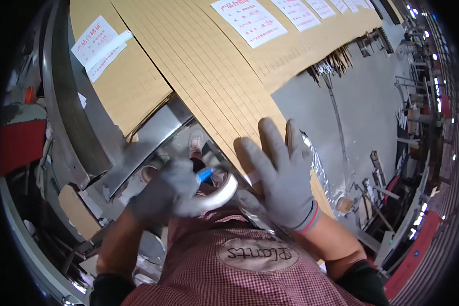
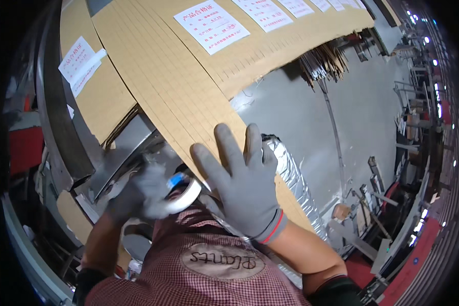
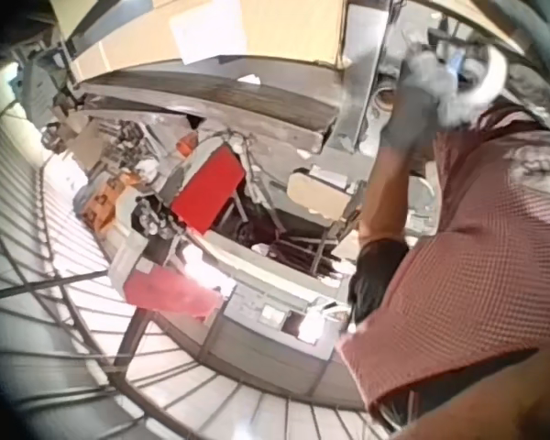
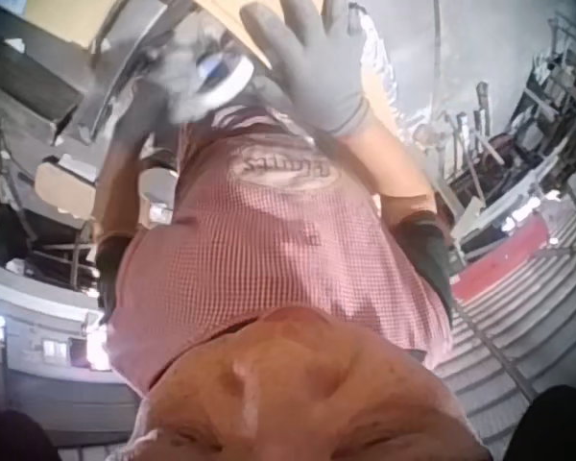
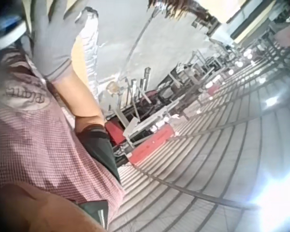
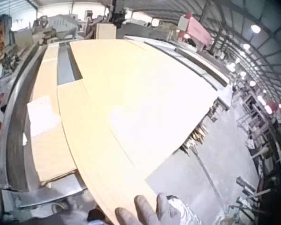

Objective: Applying product labels to boards and using a manual tape dispenser to wrap or secure them in a factory.

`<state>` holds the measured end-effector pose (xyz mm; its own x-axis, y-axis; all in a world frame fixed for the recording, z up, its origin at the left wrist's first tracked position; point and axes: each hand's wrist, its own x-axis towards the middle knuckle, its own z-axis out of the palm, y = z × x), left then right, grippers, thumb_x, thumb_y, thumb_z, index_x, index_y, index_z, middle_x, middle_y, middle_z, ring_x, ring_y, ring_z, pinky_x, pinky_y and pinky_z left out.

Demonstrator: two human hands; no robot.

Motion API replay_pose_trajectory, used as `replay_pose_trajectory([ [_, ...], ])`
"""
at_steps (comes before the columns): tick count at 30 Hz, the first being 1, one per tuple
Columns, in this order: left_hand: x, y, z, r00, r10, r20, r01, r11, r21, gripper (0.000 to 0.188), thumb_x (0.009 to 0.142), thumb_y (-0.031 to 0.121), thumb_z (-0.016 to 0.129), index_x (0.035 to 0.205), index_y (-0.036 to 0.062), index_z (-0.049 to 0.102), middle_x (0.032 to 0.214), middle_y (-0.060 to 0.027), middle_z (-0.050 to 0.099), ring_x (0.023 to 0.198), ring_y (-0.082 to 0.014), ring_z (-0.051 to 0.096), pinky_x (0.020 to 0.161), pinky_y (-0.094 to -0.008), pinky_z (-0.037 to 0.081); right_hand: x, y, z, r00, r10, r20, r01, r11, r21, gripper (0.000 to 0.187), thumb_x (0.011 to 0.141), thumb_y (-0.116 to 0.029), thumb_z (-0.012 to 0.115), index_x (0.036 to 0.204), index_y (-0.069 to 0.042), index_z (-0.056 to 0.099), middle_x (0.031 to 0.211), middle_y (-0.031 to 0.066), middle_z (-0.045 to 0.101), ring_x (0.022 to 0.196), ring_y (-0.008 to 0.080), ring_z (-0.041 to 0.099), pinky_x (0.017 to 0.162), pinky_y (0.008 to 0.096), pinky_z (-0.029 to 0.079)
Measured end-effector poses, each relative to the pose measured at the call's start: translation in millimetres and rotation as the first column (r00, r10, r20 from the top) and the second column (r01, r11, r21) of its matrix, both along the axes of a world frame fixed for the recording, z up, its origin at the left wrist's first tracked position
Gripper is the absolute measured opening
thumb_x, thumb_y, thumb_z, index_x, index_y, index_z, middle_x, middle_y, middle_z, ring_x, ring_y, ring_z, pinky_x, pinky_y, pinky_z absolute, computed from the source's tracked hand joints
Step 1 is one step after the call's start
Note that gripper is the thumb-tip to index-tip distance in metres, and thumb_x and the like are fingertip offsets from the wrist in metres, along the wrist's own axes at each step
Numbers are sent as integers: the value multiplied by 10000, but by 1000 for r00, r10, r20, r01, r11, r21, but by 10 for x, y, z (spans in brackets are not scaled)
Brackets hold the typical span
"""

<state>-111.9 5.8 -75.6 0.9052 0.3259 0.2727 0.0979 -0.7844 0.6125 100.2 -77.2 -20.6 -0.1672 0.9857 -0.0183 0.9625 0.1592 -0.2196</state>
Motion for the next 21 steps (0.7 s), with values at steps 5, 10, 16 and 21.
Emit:
replay_pose_trajectory([
  [5, 604, 187, 660, 994, 46, -101, -71, 961, -268, 402, 792, 464, 656, 752, 65, 649, 838, -100, 621, 810, -310, 599, 760, -456, 452, 167, 10, -193, 878, -20, -479, 76, 992, 97, 406, 839, -326, 653, 1065, -1, 562, 1268, 241, 507, 1166, 418, 495, 872, 472, 408],
  [10, 1025, 333, 185, 982, 46, 184, -69, 991, 115, 513, 813, 580, 588, 886, 92, 731, 1148, -159, 615, 1186, -388, 496, 1054, -545, 327, 1226, 175, 194, 409, -473, -781, 109, 875, -473, 344, 841, -342, 707, 942, -17, 655, 972, 117, 682, 1035, 283, 630, 1061, 483, 342],
  [16, 802, 381, 282, 1000, -4, -4, 4, 999, 32, 721, 669, 625, 671, 1231, 176, 622, 1294, -160, 537, 1264, -390, 440, 1116, -545, 244, 914, 606, 804, 939, 203, 278, -119, 949, -292, 224, 762, -371, 722, 737, -151, 685, 723, 65, 682, 804, 274, 669, 1113, 477, 270],
  [21, 1026, 231, 393, 981, -71, -180, 120, 953, 278, 512, 770, 211, 617, 1280, 199, 571, 1297, -104, 547, 1266, -351, 452, 1116, -500, 266, 1123, 521, -262, 967, 32, 253, 75, 912, -402, 157, 822, -241, 590, 786, -122, 686, 671, 102, 660, 702, 267, 636, 998, 434, 379],
])
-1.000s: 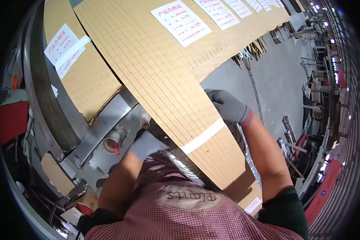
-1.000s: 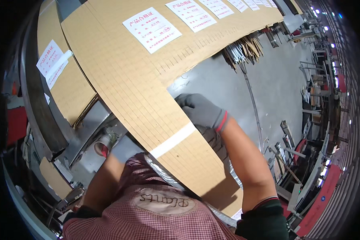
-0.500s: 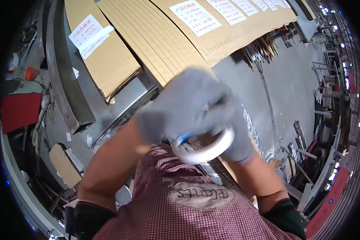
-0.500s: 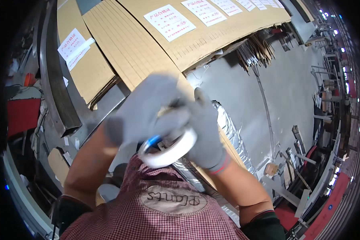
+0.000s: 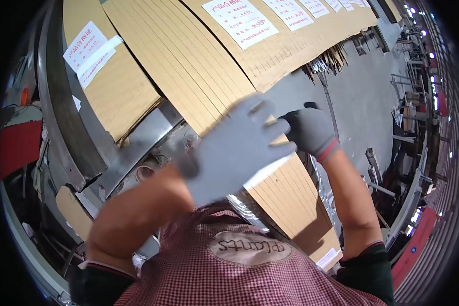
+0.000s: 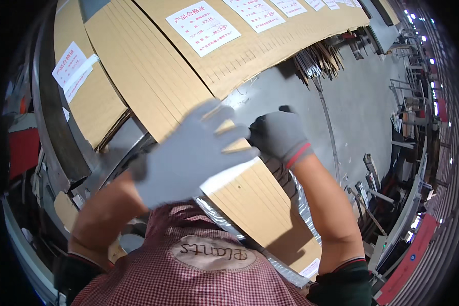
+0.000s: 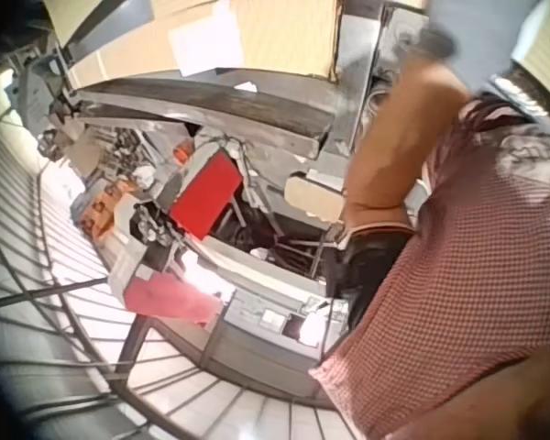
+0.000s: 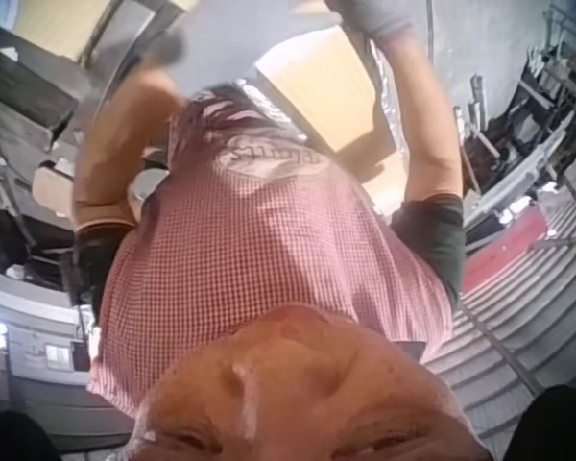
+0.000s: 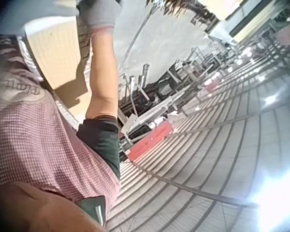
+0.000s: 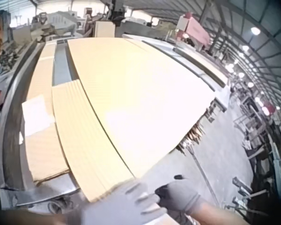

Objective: Applying product labels to boards and using a manual tape dispenser to wrap or secure them in a factory.

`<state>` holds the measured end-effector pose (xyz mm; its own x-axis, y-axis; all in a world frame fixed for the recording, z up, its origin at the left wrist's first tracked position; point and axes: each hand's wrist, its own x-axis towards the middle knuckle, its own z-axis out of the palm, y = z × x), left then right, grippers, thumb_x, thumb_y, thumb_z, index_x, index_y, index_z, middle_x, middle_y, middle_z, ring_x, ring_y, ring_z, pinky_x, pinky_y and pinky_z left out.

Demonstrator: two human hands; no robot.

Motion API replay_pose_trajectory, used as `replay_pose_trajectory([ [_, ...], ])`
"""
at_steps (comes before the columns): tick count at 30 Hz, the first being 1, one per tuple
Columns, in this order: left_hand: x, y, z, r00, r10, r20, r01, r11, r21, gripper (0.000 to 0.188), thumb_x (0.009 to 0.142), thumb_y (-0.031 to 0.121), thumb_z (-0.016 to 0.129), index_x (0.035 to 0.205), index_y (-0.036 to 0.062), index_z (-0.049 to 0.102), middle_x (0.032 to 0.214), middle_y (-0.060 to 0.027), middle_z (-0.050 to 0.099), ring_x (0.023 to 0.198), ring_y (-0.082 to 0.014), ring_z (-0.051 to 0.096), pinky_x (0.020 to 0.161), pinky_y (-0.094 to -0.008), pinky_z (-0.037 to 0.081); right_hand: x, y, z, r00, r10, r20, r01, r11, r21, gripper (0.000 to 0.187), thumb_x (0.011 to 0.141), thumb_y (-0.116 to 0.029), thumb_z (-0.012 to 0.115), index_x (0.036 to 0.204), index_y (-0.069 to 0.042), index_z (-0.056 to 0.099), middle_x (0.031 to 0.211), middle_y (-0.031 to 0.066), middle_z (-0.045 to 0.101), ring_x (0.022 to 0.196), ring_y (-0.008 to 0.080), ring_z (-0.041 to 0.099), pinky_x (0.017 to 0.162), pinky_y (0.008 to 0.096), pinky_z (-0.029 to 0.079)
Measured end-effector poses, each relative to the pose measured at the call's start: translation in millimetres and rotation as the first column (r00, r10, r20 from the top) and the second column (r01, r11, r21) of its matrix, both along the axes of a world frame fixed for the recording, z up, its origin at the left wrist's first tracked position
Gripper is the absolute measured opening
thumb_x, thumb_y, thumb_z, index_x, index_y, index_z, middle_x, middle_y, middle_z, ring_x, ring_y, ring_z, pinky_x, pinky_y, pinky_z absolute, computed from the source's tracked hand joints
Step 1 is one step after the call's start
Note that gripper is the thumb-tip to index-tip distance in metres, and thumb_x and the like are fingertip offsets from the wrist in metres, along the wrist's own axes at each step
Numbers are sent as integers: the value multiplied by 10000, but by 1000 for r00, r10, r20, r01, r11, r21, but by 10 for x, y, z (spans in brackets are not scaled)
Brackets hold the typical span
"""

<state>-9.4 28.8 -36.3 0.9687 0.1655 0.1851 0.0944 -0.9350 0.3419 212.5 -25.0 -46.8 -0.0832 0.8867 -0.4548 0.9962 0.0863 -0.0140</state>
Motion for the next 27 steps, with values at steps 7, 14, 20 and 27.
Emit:
replay_pose_trajectory([
  [7, -125, -724, 193, 802, 570, 179, -233, 575, -785, 403, 722, 264, 788, 1039, 88, 612, 991, -86, 625, 921, -239, 620, 799, -363, 509, -242, -210, 1083, 728, 126, -674, -24, 987, 159, 243, 806, -61, 563, 1038, -27, 627, 941, 157, 663, 773, 343, 615, 825, 393, 425],
  [14, -1313, -668, 36, 780, 622, 67, -387, 563, -730, 172, 795, 101, 685, 663, 57, 585, 602, -25, 544, 521, -195, 538, 492, -299, 441, -62, 89, 1029, 809, 567, -155, -457, 772, 441, 153, 865, -145, 622, 1006, -90, 643, 964, 59, 661, 966, 252, 621, 955, 396, 401],
  [20, -637, -507, -1723, 834, 550, -42, 225, -409, -884, 189, 823, 80, 671, 973, -35, 669, 965, -110, 696, 910, -147, 641, 787, -268, 504, 242, 252, -748, 515, -240, -823, -83, 941, -327, 363, 928, -205, 571, 1193, 41, 608, 1159, 183, 651, 1022, 231, 628, 882, 295, 484],
  [27, -393, -636, -2067, 797, 541, 268, 40, 396, -917, 398, 678, 107, 814, 1040, 1, 688, 968, -119, 699, 958, -185, 639, 843, -319, 502, -742, -278, 121, 618, -228, -753, 390, 920, 42, 534, 848, -248, 627, 1319, -24, 513, 1347, 205, 490, 1221, 394, 466, 989, 445, 387],
])
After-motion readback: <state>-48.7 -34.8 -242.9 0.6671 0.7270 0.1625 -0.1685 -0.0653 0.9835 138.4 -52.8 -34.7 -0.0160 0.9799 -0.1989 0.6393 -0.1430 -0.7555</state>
